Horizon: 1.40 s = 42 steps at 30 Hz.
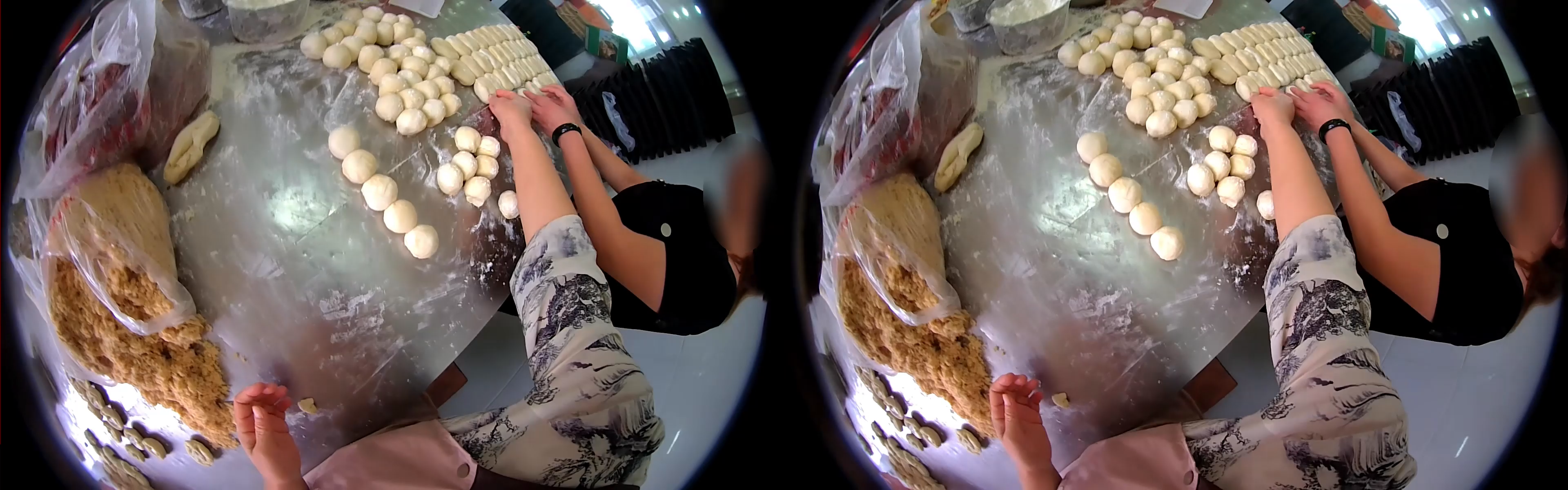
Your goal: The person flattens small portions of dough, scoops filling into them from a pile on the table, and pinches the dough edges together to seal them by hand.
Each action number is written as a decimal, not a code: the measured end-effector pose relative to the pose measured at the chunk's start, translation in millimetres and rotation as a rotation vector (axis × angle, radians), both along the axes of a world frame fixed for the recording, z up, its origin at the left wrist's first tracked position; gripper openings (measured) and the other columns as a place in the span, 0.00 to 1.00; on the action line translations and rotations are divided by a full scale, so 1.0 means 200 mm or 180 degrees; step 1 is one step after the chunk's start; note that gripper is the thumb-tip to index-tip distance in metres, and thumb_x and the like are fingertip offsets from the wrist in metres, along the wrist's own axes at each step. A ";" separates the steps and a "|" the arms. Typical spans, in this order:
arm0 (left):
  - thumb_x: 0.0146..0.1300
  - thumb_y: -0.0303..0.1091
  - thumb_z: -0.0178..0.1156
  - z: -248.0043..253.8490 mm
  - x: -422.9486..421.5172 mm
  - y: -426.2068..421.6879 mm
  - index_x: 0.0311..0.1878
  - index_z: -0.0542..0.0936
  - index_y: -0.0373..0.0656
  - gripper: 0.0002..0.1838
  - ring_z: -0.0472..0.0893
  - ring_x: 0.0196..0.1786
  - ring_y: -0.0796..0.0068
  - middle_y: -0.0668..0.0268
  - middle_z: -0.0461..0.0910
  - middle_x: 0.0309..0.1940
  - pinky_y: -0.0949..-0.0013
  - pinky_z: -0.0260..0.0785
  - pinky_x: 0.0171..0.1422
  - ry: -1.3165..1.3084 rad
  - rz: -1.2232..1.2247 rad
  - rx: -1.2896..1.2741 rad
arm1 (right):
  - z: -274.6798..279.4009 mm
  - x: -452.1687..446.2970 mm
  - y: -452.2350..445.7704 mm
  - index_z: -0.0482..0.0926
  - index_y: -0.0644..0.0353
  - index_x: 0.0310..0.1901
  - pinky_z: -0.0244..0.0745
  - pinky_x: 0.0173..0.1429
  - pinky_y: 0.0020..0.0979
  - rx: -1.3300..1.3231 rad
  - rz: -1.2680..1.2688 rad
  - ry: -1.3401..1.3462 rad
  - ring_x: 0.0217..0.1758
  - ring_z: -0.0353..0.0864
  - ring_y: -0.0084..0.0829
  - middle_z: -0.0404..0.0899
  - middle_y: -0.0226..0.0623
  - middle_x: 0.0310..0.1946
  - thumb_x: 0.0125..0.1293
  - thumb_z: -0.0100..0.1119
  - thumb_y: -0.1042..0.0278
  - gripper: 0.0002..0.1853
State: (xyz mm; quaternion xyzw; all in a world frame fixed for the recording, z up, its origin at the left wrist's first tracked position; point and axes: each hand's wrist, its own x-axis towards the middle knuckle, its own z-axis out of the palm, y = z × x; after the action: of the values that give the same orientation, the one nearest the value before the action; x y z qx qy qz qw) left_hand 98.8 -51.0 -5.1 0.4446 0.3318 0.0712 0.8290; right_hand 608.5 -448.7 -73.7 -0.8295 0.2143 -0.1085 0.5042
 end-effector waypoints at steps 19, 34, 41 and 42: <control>0.73 0.39 0.51 -0.04 -0.02 0.03 0.56 0.71 0.39 0.16 0.76 0.52 0.73 0.64 0.76 0.50 0.69 0.66 0.57 0.0280 -0.0169 0.0093 | 0.18 -0.04 0.06 0.86 0.49 0.44 0.75 0.54 0.37 -0.3971 0.1454 -0.0409 0.48 0.83 0.41 0.85 0.41 0.41 0.61 0.59 0.53 0.15; 0.74 0.38 0.47 -0.04 -0.01 0.06 0.58 0.69 0.40 0.16 0.75 0.54 0.72 0.63 0.74 0.53 0.69 0.65 0.59 0.0178 -0.0233 0.0042 | 0.17 0.06 0.26 0.86 0.42 0.42 0.77 0.48 0.40 -0.4254 0.1233 -0.0174 0.44 0.83 0.41 0.85 0.37 0.37 0.60 0.61 0.49 0.13; 0.74 0.37 0.47 -0.05 -0.02 0.05 0.59 0.69 0.38 0.16 0.75 0.55 0.70 0.61 0.74 0.53 0.68 0.65 0.60 0.0140 -0.0270 0.0015 | 0.15 0.13 0.16 0.86 0.40 0.42 0.77 0.47 0.41 -0.4356 0.1298 -0.0368 0.42 0.83 0.43 0.85 0.38 0.36 0.62 0.59 0.50 0.12; 0.74 0.37 0.47 -0.05 -0.02 0.05 0.59 0.69 0.38 0.16 0.75 0.55 0.70 0.61 0.74 0.53 0.68 0.65 0.60 0.0146 -0.0263 0.0012 | 0.15 0.12 0.17 0.86 0.41 0.42 0.77 0.47 0.40 -0.4345 0.1282 -0.0356 0.42 0.83 0.43 0.85 0.38 0.37 0.62 0.59 0.51 0.12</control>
State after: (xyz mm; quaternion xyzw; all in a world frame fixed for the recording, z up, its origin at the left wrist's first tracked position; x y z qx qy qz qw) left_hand 94.3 -40.4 -15.6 0.4610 0.3320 0.0274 0.8225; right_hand 632.7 -415.4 -43.6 -0.9767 -0.0849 -0.1657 -0.1071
